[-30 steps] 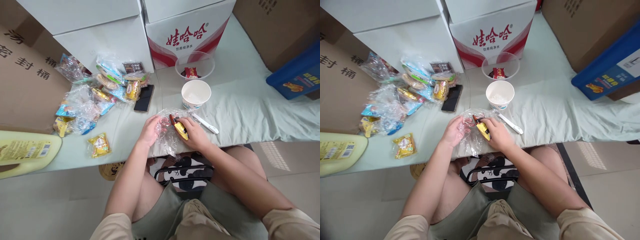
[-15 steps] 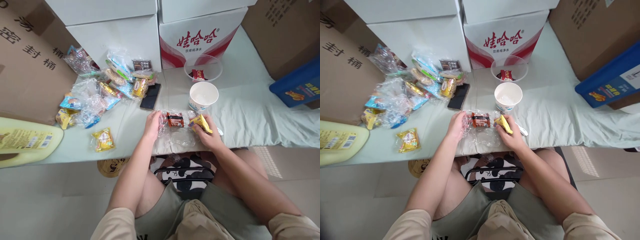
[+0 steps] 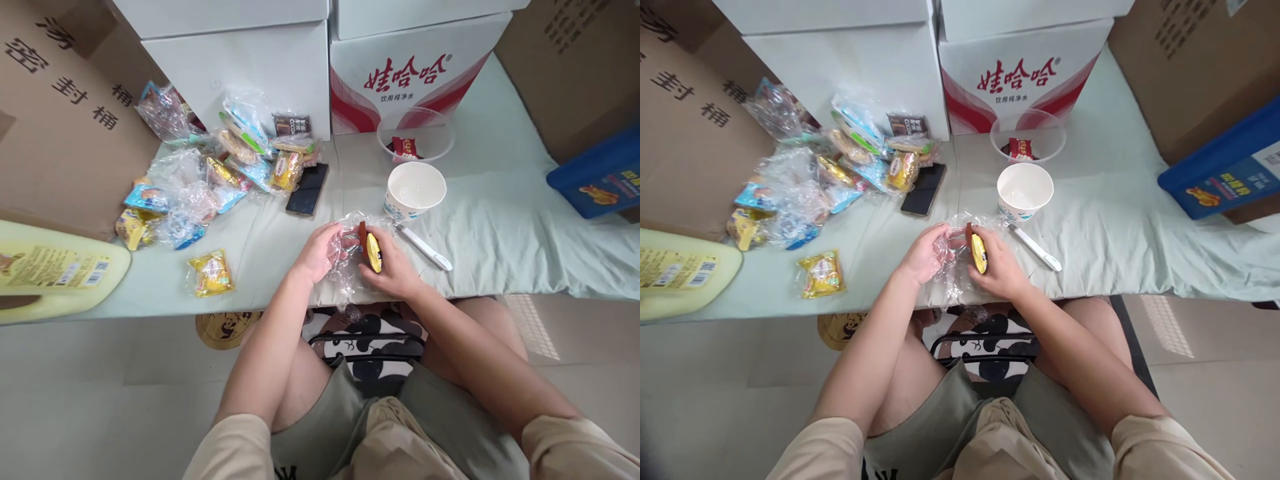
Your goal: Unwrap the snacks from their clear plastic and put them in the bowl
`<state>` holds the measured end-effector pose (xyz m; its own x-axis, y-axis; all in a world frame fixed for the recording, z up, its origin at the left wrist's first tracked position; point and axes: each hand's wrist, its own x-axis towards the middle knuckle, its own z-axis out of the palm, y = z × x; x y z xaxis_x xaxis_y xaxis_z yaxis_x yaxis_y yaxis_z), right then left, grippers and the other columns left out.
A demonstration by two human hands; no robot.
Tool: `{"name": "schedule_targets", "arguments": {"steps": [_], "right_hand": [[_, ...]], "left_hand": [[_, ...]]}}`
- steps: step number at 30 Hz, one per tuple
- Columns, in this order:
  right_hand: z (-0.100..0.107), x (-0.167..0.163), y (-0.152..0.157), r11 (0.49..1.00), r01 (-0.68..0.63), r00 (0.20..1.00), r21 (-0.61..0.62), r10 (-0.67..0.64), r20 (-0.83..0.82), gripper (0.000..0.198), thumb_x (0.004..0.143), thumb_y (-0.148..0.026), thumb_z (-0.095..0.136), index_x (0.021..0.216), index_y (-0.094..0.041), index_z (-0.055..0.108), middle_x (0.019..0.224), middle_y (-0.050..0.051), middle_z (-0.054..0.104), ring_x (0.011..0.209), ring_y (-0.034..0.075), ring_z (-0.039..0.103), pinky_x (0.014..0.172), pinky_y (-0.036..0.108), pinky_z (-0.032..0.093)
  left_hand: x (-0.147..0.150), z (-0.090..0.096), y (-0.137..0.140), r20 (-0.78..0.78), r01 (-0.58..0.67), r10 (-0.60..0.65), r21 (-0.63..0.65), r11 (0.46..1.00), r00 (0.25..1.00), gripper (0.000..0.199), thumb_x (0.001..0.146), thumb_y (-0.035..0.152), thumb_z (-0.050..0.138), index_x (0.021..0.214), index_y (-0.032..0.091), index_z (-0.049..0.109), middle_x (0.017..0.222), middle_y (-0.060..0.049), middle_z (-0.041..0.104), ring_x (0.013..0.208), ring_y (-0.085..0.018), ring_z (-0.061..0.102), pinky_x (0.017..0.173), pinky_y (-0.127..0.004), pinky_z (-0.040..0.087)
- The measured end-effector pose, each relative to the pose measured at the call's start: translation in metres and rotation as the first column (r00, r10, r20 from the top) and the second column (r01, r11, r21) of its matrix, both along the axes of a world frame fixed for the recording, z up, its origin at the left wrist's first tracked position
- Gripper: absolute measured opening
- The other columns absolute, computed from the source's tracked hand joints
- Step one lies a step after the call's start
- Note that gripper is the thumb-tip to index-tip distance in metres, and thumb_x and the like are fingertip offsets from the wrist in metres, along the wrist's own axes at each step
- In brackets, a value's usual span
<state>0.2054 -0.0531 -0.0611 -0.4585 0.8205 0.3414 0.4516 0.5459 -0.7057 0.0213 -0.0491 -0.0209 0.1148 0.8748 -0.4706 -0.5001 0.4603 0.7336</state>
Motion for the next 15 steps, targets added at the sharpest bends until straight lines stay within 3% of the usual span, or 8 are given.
{"name": "schedule_targets", "arguments": {"steps": [3,5,8,11,15], "right_hand": [[-0.001,0.0,0.0,0.986,0.131,0.991,-0.107,-0.135,-0.027,0.059,0.081,-0.033,0.066,0.135,-0.023,0.045,0.128,0.015,0.063,0.114,0.033,0.063,0.096,0.053,0.052],[0.001,0.001,-0.001,0.97,0.164,0.982,-0.179,-0.177,-0.059,0.056,0.081,-0.035,0.067,0.132,-0.024,0.048,0.122,0.013,0.066,0.108,0.032,0.065,0.095,0.052,0.053],[0.005,0.008,-0.002,0.951,0.144,0.968,-0.273,-0.194,-0.162,0.052,0.082,-0.037,0.066,0.13,-0.025,0.051,0.123,0.011,0.066,0.111,0.03,0.064,0.098,0.05,0.052],[0.008,0.016,-0.003,0.909,0.169,0.913,-0.38,-0.289,-0.287,0.049,0.082,-0.039,0.066,0.129,-0.029,0.055,0.125,0.007,0.066,0.115,0.028,0.064,0.099,0.047,0.052],[0.019,0.027,0.0,0.863,0.173,0.786,-0.475,-0.412,-0.461,0.045,0.081,-0.04,0.064,0.125,-0.031,0.059,0.12,0.005,0.067,0.111,0.028,0.066,0.093,0.045,0.056]], "left_hand": [[-0.001,0.001,0.0,0.024,0.082,-0.081,-0.008,0.997,0.996,0.021,0.078,0.03,0.07,0.074,0.017,0.053,0.093,-0.006,0.075,0.071,-0.014,0.072,0.047,-0.018,0.041],[0.001,0.0,0.003,0.008,0.073,-0.073,-0.005,0.997,0.997,0.018,0.078,0.029,0.068,0.075,0.017,0.055,0.089,-0.005,0.075,0.066,-0.013,0.07,0.045,-0.018,0.038],[0.004,-0.001,0.009,-0.077,-0.12,0.12,0.004,0.993,0.99,0.017,0.078,0.028,0.062,0.071,0.017,0.052,0.076,-0.004,0.072,0.056,-0.011,0.065,0.042,-0.018,0.03],[0.002,-0.003,0.013,-0.171,-0.333,0.331,0.016,0.943,0.928,0.014,0.077,0.026,0.058,0.068,0.018,0.049,0.068,-0.002,0.069,0.05,-0.01,0.061,0.041,-0.019,0.027],[-0.005,-0.002,0.014,-0.2,-0.412,0.406,0.012,0.911,0.892,0.012,0.076,0.027,0.056,0.069,0.018,0.051,0.07,-0.002,0.069,0.05,-0.009,0.06,0.042,-0.019,0.03]]}}
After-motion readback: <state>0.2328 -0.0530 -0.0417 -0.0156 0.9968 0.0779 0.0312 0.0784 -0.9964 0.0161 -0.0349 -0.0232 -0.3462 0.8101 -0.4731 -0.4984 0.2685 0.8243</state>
